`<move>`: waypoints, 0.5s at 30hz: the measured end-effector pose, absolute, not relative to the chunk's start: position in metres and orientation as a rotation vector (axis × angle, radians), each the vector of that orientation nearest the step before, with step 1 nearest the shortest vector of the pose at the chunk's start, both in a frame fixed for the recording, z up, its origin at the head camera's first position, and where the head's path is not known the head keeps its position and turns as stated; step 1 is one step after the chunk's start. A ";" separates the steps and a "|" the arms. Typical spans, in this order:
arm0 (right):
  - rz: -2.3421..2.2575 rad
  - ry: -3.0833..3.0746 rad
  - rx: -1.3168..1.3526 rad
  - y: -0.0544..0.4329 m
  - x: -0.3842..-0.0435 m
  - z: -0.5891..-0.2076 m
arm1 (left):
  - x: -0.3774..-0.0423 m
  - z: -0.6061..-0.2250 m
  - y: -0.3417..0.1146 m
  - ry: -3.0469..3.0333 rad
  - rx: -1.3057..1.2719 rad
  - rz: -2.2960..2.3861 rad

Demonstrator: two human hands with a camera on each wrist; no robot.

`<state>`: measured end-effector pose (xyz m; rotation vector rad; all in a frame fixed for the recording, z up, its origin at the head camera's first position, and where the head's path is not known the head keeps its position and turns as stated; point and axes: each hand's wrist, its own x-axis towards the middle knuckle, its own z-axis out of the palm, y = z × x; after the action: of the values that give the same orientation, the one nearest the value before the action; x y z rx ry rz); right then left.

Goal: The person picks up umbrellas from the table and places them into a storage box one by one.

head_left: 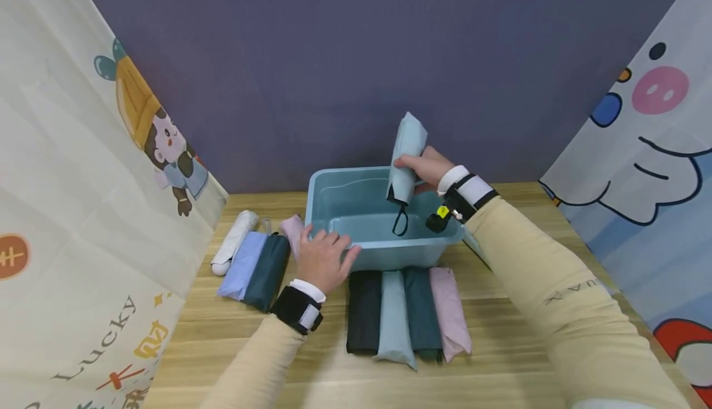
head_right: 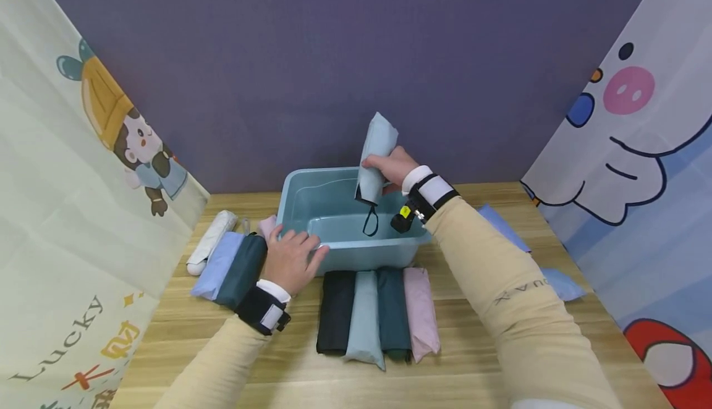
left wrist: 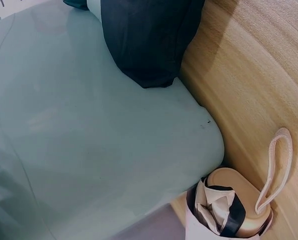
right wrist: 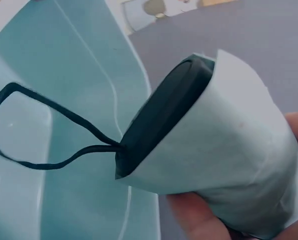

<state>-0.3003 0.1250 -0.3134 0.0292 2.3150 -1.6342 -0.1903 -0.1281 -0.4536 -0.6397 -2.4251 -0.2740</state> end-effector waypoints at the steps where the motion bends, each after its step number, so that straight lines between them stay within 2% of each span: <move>1: -1.613 2.326 0.021 0.119 -0.302 -0.315 | -0.190 -0.454 -0.128 -2.427 -0.639 -0.274; 15: -1.309 2.342 -0.089 0.060 -0.316 -0.354 | -0.191 -0.455 -0.129 -2.397 -0.638 -0.252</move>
<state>-0.3158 0.0602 -0.3544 -0.0891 2.3422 -1.3091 -0.1912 -0.1290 -0.4555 -0.6375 -2.3971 -0.2517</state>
